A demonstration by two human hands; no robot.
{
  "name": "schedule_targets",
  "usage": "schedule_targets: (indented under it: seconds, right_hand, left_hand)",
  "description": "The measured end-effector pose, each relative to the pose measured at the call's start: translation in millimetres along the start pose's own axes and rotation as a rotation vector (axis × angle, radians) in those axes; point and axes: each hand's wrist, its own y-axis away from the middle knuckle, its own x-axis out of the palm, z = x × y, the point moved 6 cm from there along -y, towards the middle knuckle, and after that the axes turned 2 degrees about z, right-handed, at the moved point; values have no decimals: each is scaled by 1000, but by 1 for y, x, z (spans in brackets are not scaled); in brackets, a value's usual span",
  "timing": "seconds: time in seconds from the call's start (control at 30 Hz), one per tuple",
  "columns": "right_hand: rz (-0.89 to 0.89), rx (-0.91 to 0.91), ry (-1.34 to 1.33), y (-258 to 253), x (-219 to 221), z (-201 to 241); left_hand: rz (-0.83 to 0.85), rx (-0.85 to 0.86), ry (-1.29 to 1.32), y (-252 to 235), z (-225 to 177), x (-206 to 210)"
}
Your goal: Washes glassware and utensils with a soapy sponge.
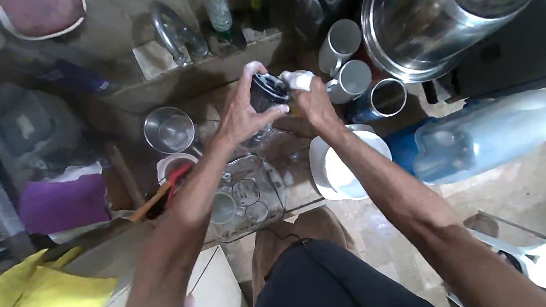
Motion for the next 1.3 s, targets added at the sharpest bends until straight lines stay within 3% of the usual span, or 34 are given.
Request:
schedule_targets:
  seconds: [0.13, 0.23, 0.3, 0.4, 0.5, 0.6, 0.73, 0.8, 0.87, 0.93, 1.1, 1.3]
  right_hand:
    - [-205, 7, -99, 20, 7, -6]
    - [-170, 23, -134, 32, 21, -15]
    - [-109, 56, -238, 41, 29, -25]
    - [-13, 121, -430, 33, 35, -33]
    - [142, 158, -630, 15, 38, -37]
    - [344, 264, -850, 20, 43, -34]
    - [464, 423, -1014, 32, 51, -24]
    - [394, 477, -1032, 29, 56, -29]
    - [212, 548, -1020, 27, 64, -42]
    - [87, 596, -1092, 33, 74, -45]
    - [9, 688, -1317, 48, 83, -26]
    - [-46, 663, -1311, 55, 83, -27]
  left_hand:
    - [-207, -265, 388, -12, 24, 21]
    - [-359, -543, 572, -18, 35, 23]
    - [-448, -621, 613, -24, 36, 17]
    - [-550, -574, 531, -27, 30, 15]
    - [-532, -450, 487, -26, 17, 19]
    - [-391, -471, 731, -21, 19, 21]
    - [-230, -490, 1035, -18, 29, 21]
    - [-375, -543, 977, -19, 36, 21]
    - [-566, -553, 839, -22, 43, 14]
    - [-696, -431, 647, -27, 39, 4]
    - [-691, -18, 147, -23, 5, 5]
    - [-796, -67, 200, -4, 5, 3]
